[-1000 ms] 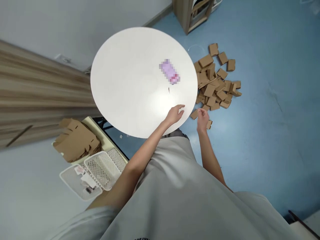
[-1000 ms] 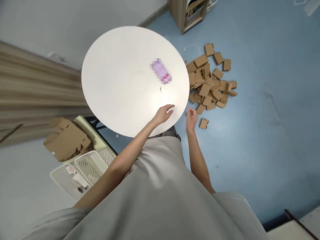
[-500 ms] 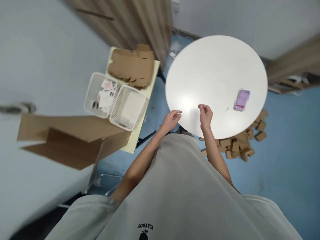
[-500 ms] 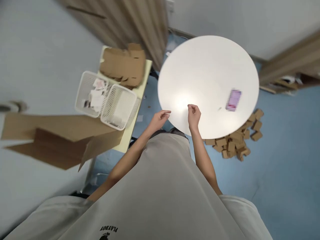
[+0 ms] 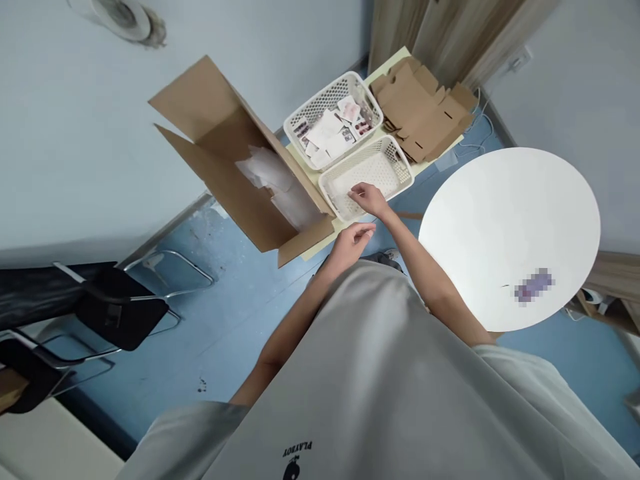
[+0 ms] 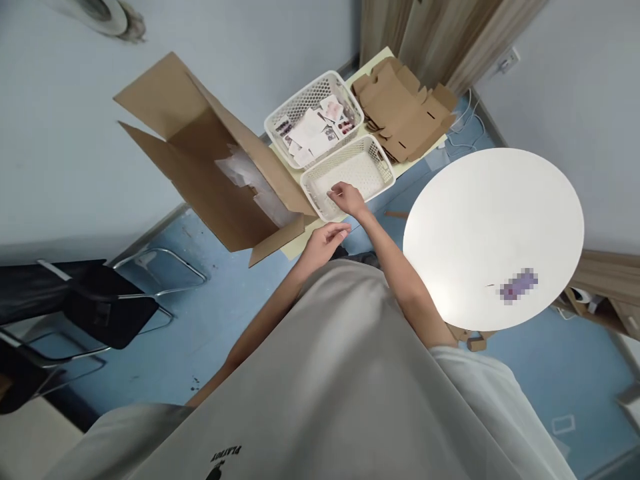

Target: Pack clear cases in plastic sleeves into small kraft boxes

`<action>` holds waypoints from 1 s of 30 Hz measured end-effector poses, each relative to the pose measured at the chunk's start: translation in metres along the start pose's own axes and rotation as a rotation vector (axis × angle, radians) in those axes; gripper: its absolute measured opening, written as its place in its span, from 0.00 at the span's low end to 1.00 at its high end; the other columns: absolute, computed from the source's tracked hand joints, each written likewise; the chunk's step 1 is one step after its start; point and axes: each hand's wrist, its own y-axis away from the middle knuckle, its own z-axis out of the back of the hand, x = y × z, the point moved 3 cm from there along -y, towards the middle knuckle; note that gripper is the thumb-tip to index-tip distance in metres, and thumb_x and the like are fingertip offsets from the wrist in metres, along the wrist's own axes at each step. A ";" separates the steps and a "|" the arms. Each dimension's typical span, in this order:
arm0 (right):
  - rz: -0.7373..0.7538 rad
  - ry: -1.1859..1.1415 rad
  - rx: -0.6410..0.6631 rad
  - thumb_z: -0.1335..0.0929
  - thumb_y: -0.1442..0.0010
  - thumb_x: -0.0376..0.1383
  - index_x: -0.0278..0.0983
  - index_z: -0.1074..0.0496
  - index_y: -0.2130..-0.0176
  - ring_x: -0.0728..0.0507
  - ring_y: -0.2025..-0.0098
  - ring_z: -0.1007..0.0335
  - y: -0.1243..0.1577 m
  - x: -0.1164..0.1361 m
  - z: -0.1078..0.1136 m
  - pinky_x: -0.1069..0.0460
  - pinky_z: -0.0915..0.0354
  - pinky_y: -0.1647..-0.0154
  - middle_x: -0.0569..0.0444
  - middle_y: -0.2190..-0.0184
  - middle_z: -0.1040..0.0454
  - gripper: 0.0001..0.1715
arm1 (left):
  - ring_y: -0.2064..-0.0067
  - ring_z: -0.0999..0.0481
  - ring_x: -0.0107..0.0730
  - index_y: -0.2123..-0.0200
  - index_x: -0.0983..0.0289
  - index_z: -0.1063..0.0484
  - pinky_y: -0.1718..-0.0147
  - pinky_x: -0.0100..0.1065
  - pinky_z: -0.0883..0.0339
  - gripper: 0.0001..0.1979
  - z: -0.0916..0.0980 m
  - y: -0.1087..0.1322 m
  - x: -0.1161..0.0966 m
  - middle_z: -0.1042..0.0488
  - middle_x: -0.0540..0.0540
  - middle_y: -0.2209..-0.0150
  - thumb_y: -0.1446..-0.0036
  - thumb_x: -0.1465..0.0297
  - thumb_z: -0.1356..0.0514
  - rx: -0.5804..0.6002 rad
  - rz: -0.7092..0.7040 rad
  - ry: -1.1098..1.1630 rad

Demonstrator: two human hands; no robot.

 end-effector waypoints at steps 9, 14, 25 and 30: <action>-0.266 -0.202 0.015 0.14 0.46 0.47 0.36 0.19 0.53 0.38 0.48 0.16 -0.058 -0.025 -0.063 0.43 0.22 0.39 0.44 0.51 0.13 0.28 | 0.36 0.15 0.46 0.42 0.54 0.17 0.31 0.49 0.23 0.15 0.018 0.009 0.006 0.14 0.58 0.40 0.24 0.57 0.36 0.104 0.007 0.106; -0.301 -0.308 -0.036 0.16 0.42 0.43 0.39 0.24 0.69 0.42 0.62 0.18 -0.045 -0.027 -0.049 0.47 0.20 0.51 0.56 0.72 0.21 0.19 | 0.37 0.14 0.47 0.43 0.55 0.17 0.31 0.51 0.22 0.15 0.018 0.002 0.003 0.13 0.59 0.41 0.25 0.57 0.35 0.137 -0.010 0.114; 0.009 -0.200 -0.174 0.22 0.33 0.51 0.38 0.13 0.58 0.33 0.52 0.12 0.044 0.013 0.046 0.42 0.17 0.46 0.50 0.60 0.11 0.19 | 0.27 0.23 0.51 0.31 0.56 0.29 0.31 0.50 0.25 0.29 0.005 -0.041 0.004 0.32 0.66 0.22 0.29 0.55 0.29 -0.267 0.073 0.128; 0.237 0.026 -0.258 0.26 0.28 0.48 0.42 0.10 0.48 0.36 0.53 0.12 0.145 0.036 0.106 0.44 0.18 0.46 0.51 0.50 0.10 0.18 | 0.23 0.29 0.59 0.33 0.56 0.28 0.26 0.52 0.29 0.45 -0.032 -0.060 -0.018 0.30 0.66 0.24 0.47 0.45 0.18 -0.189 -0.069 0.329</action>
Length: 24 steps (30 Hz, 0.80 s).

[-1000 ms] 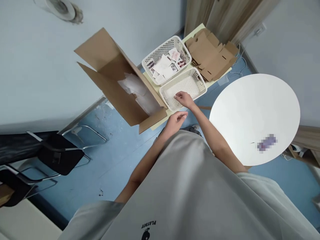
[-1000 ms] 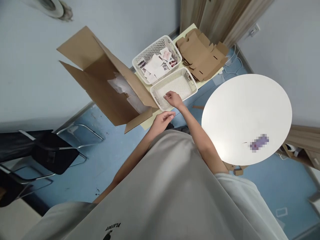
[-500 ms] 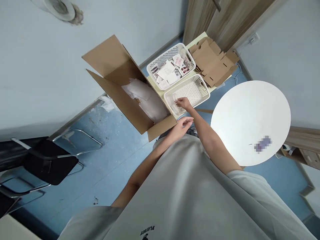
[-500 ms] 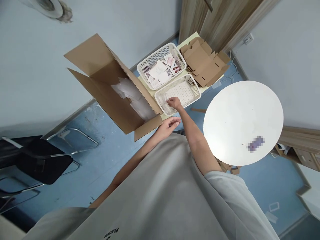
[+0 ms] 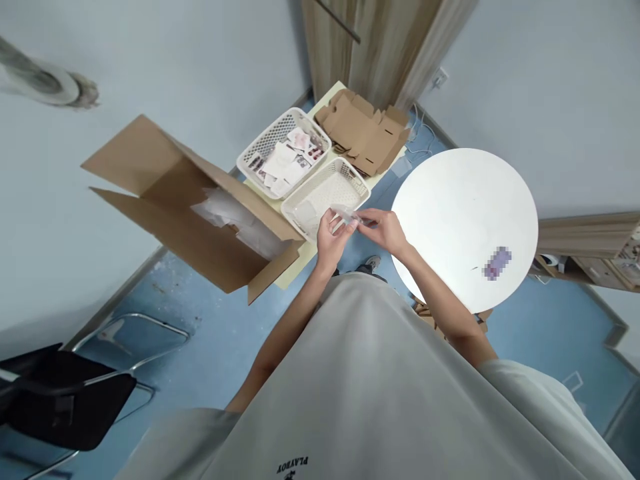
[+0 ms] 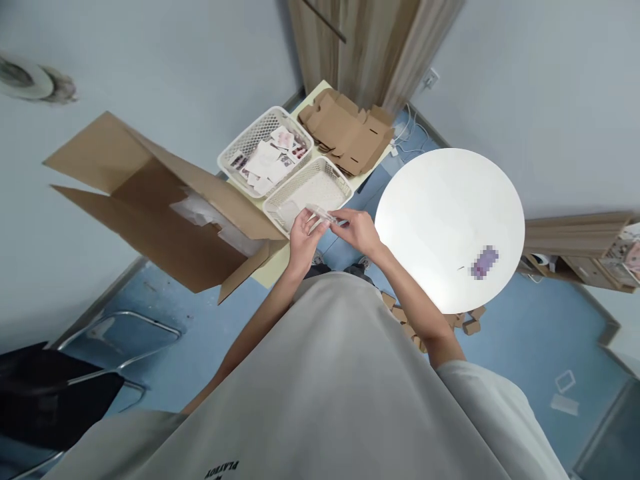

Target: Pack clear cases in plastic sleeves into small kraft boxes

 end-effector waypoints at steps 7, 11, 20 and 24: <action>-0.017 -0.121 -0.014 0.20 0.34 0.51 0.45 0.12 0.46 0.34 0.41 0.15 0.055 -0.010 0.064 0.40 0.17 0.41 0.47 0.38 0.15 0.21 | 0.32 0.20 0.53 0.42 0.59 0.20 0.31 0.49 0.25 0.36 -0.063 0.015 0.003 0.18 0.62 0.37 0.49 0.50 0.17 0.234 0.051 0.062; -0.152 -0.389 0.032 0.16 0.42 0.55 0.42 0.14 0.48 0.32 0.38 0.15 0.073 -0.035 0.087 0.38 0.18 0.37 0.43 0.33 0.19 0.29 | 0.38 0.16 0.47 0.45 0.58 0.18 0.34 0.46 0.25 0.32 -0.085 0.022 0.010 0.15 0.58 0.43 0.50 0.55 0.16 0.361 0.122 0.076; -0.294 -0.639 0.088 0.10 0.54 0.52 0.40 0.11 0.51 0.28 0.35 0.16 0.097 -0.052 0.114 0.33 0.23 0.27 0.46 0.45 0.11 0.35 | 0.37 0.15 0.54 0.44 0.60 0.16 0.32 0.54 0.26 0.35 -0.115 0.036 0.017 0.13 0.61 0.42 0.54 0.59 0.14 0.430 0.219 0.027; -0.313 -0.648 0.128 0.10 0.54 0.54 0.38 0.11 0.51 0.32 0.44 0.11 0.097 -0.054 0.135 0.36 0.18 0.34 0.46 0.51 0.10 0.37 | 0.33 0.17 0.58 0.44 0.60 0.16 0.27 0.58 0.30 0.34 -0.120 0.040 0.013 0.14 0.62 0.41 0.54 0.60 0.14 0.463 0.234 0.096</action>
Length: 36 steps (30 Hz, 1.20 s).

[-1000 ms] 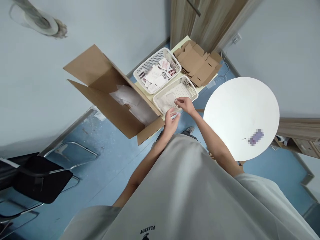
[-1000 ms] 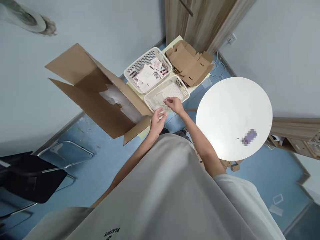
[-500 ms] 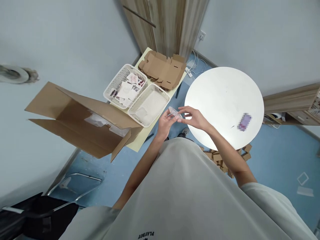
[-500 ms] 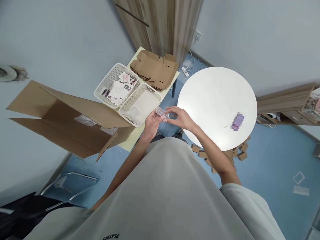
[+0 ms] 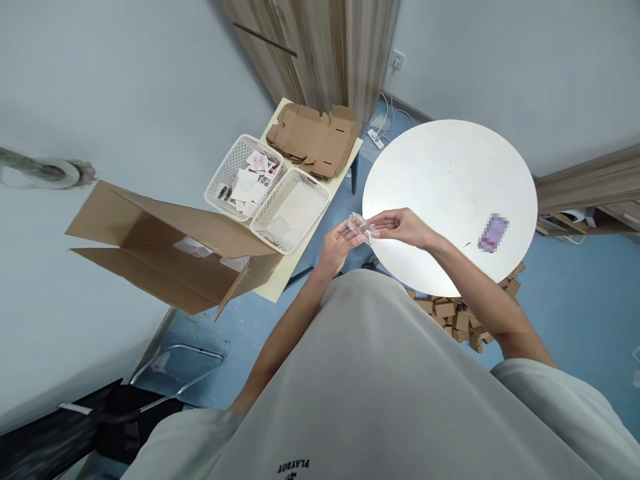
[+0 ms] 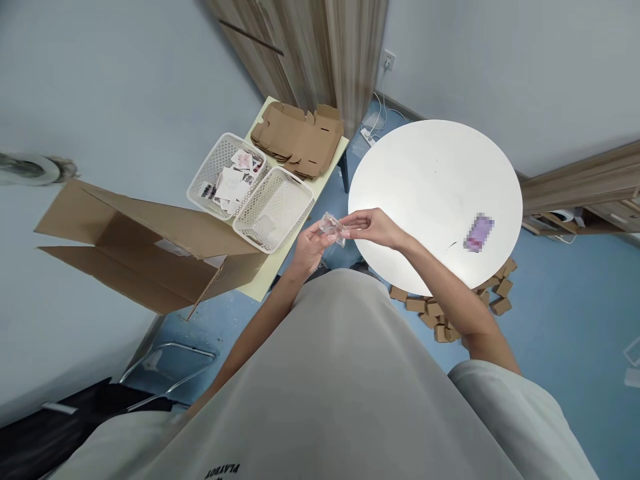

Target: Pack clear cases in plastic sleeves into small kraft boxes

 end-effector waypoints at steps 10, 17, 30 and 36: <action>0.047 0.039 -0.178 0.25 0.33 0.70 0.36 0.16 0.53 0.42 0.62 0.12 -0.011 0.030 0.016 0.52 0.18 0.68 0.43 0.56 0.11 0.40 | 0.18 0.37 0.66 0.35 0.57 0.20 0.18 0.63 0.45 0.40 -0.001 0.011 -0.028 0.23 0.62 0.28 0.52 0.69 0.18 0.194 0.079 0.140; 0.044 0.021 -0.186 0.25 0.38 0.74 0.37 0.18 0.52 0.43 0.64 0.15 -0.021 0.019 0.005 0.51 0.18 0.68 0.47 0.60 0.13 0.45 | 0.24 0.25 0.59 0.37 0.60 0.20 0.21 0.62 0.37 0.20 -0.011 0.010 -0.022 0.18 0.60 0.33 0.28 0.63 0.32 0.072 0.154 0.179; -0.059 -0.161 -0.325 0.15 0.50 0.66 0.40 0.19 0.58 0.40 0.56 0.13 -0.012 -0.058 0.001 0.45 0.14 0.50 0.50 0.58 0.12 0.38 | 0.22 0.29 0.51 0.36 0.56 0.21 0.22 0.54 0.34 0.20 -0.001 -0.020 0.004 0.21 0.57 0.29 0.27 0.59 0.33 -0.075 0.131 0.039; -0.251 -0.133 -0.536 0.17 0.39 0.49 0.37 0.20 0.62 0.48 0.61 0.18 -0.042 -0.139 0.058 0.52 0.20 0.53 0.49 0.60 0.14 0.21 | 0.18 0.35 0.52 0.31 0.55 0.24 0.21 0.53 0.39 0.27 0.020 -0.022 0.017 0.29 0.61 0.22 0.29 0.57 0.32 -0.215 0.158 -0.064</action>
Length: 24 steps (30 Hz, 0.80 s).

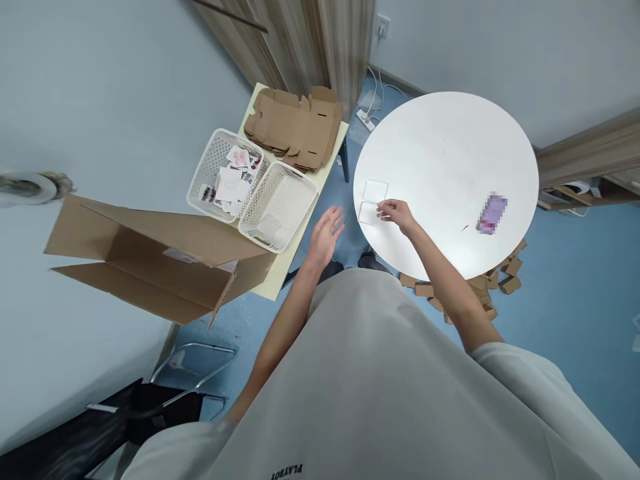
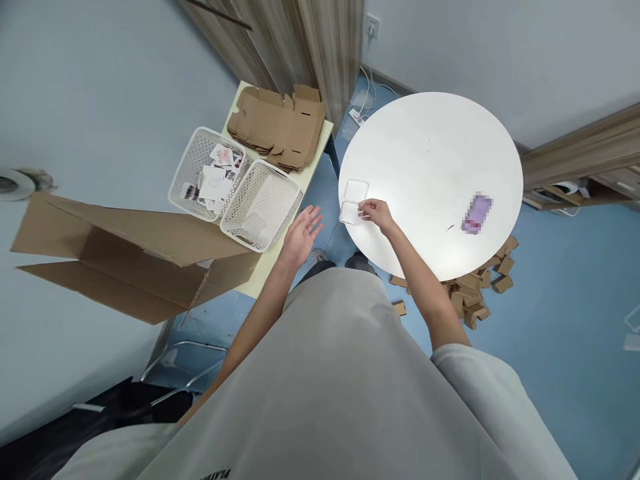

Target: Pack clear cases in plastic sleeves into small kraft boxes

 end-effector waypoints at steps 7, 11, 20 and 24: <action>-0.150 0.127 -0.179 0.21 0.36 0.35 0.38 0.25 0.68 0.50 0.69 0.28 -0.054 -0.060 0.018 0.52 0.23 0.55 0.56 0.68 0.18 0.13 | 0.19 0.32 0.52 0.36 0.57 0.22 0.20 0.54 0.38 0.27 0.014 0.011 0.023 0.26 0.63 0.24 0.32 0.52 0.30 -0.097 0.059 -0.021; -0.178 0.233 -0.188 0.25 0.32 0.34 0.38 0.25 0.68 0.47 0.68 0.25 -0.055 -0.072 0.026 0.51 0.24 0.55 0.56 0.71 0.20 0.11 | 0.20 0.32 0.54 0.37 0.59 0.22 0.21 0.55 0.38 0.28 0.017 0.015 0.032 0.25 0.66 0.25 0.33 0.51 0.29 -0.120 0.076 -0.005; 0.119 0.610 -0.133 0.27 0.29 0.41 0.40 0.22 0.61 0.39 0.62 0.16 -0.052 0.014 -0.011 0.44 0.25 0.44 0.48 0.59 0.13 0.09 | 0.21 0.30 0.55 0.38 0.58 0.21 0.22 0.58 0.37 0.29 0.055 0.017 0.025 0.25 0.65 0.25 0.36 0.50 0.28 -0.203 0.012 0.138; 0.424 0.681 0.023 0.28 0.27 0.47 0.37 0.18 0.54 0.35 0.54 0.15 -0.065 0.091 -0.115 0.41 0.24 0.39 0.43 0.52 0.13 0.16 | 0.23 0.27 0.56 0.38 0.58 0.21 0.23 0.58 0.35 0.30 0.083 0.018 0.014 0.26 0.64 0.25 0.38 0.51 0.26 -0.234 -0.066 0.236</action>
